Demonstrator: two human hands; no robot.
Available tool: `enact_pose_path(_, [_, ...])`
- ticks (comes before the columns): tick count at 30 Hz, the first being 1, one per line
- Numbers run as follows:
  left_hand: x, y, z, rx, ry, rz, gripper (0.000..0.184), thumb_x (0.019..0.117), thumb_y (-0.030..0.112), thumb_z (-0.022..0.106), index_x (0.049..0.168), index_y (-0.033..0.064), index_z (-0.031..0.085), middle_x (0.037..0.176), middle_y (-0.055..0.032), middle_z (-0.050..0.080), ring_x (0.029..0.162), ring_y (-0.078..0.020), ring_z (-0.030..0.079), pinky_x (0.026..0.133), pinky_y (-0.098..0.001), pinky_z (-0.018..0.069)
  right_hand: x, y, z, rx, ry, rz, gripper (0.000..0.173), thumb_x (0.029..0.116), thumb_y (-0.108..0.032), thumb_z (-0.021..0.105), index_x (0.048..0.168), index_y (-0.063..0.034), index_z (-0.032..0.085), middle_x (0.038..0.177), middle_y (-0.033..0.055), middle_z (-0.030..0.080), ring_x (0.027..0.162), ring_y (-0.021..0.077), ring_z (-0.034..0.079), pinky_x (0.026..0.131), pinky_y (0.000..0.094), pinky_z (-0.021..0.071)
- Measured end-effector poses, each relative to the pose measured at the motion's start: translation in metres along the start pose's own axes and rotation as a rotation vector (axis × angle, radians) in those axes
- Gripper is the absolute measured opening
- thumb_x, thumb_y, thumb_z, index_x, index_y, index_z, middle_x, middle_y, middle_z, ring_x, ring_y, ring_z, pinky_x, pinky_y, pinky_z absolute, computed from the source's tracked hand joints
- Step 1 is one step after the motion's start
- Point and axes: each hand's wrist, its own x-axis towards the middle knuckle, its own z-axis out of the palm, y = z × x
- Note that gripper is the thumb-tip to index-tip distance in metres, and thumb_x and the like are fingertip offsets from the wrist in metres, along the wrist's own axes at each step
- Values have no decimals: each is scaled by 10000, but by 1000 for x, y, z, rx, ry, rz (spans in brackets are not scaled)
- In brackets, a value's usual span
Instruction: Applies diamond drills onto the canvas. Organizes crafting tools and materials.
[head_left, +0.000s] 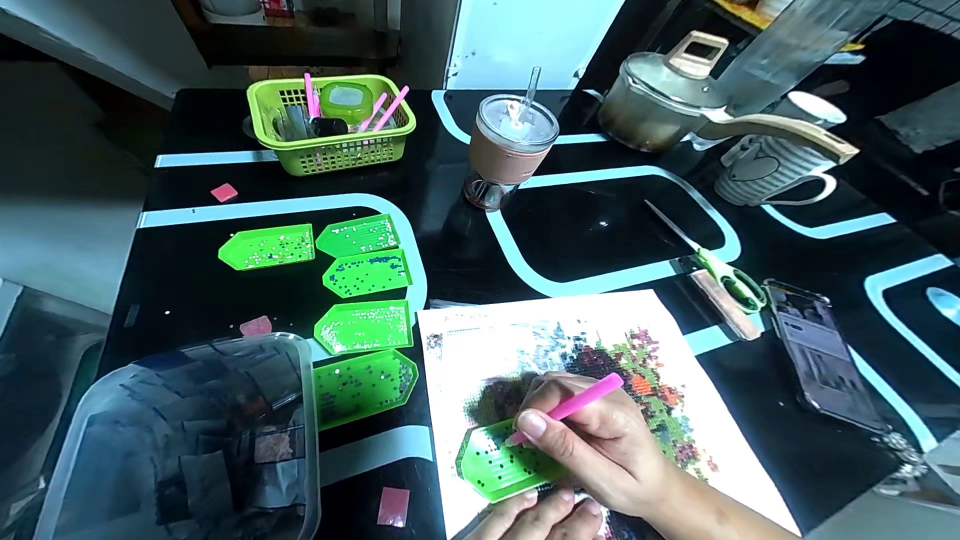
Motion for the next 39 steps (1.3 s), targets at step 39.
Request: enact_pose_path(39, [0,0,0,26,-20,4,494,1021,274,589,1440,15,554,1526,-118,533,1439,-284,477,1190,-444,347,1,9,-4,-71,231,99,253,1092,-225,504,923,-93,637,745,-46,633,671,-25,612,618,128,523])
